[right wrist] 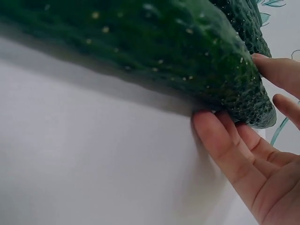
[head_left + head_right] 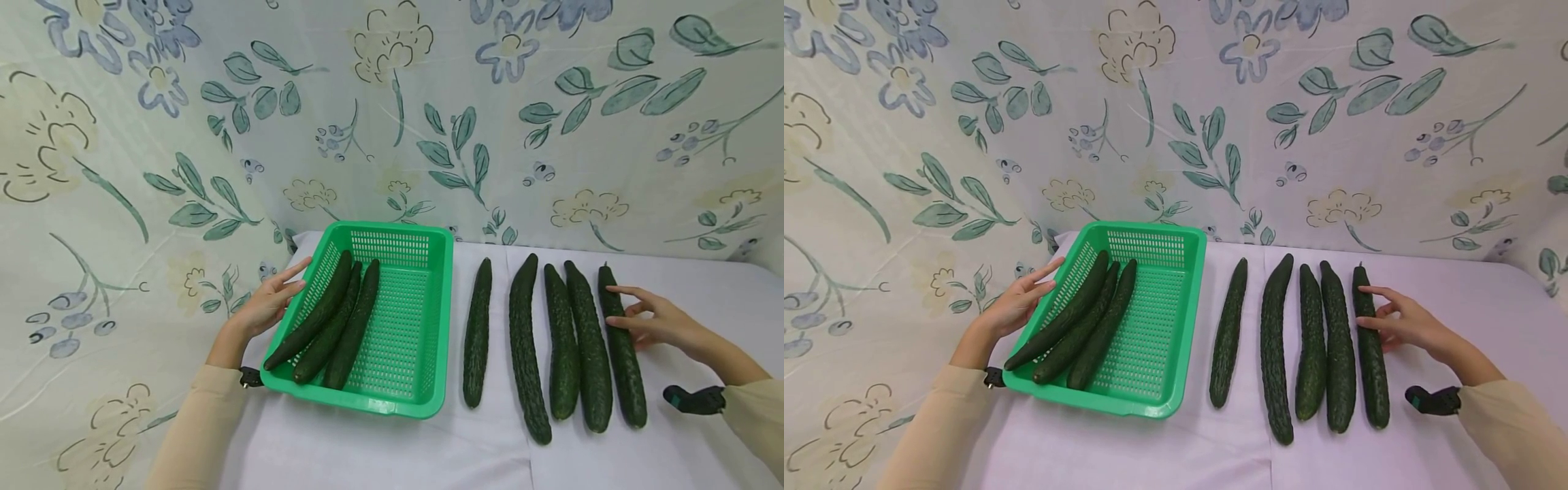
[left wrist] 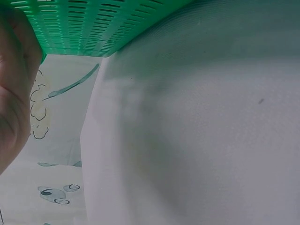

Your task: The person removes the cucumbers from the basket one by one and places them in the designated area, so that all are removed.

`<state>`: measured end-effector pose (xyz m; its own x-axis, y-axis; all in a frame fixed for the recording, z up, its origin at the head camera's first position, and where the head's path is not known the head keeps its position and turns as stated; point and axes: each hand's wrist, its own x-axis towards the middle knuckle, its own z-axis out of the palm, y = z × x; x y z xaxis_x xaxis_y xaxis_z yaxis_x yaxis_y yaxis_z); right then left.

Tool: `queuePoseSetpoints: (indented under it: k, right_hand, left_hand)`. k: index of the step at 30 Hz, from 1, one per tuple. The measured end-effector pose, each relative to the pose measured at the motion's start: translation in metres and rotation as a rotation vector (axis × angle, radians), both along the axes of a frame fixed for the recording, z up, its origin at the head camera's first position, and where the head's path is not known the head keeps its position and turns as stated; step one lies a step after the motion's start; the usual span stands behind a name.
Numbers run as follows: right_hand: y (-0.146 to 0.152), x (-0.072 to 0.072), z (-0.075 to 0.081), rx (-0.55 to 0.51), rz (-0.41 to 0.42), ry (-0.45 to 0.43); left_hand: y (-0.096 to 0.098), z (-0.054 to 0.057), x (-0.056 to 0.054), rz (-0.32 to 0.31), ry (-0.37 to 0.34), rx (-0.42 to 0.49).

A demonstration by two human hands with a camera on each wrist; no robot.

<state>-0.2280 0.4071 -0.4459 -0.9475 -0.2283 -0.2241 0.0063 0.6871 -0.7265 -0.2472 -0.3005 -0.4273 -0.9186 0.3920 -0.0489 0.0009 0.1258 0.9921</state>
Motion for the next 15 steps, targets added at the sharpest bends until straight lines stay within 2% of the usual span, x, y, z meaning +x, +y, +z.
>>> queuePoseSetpoints:
  k: [8,15]
  right_hand:
    - [0.0039,-0.0016,0.0013,-0.055,-0.03,0.018]
    - [0.009,-0.0043,0.0045,-0.059,-0.062,0.085]
  left_hand:
    - [-0.0001,0.0004,0.0008,0.0,0.0,0.0]
    - [0.0,0.0001,-0.0002,-0.005,0.003,-0.011]
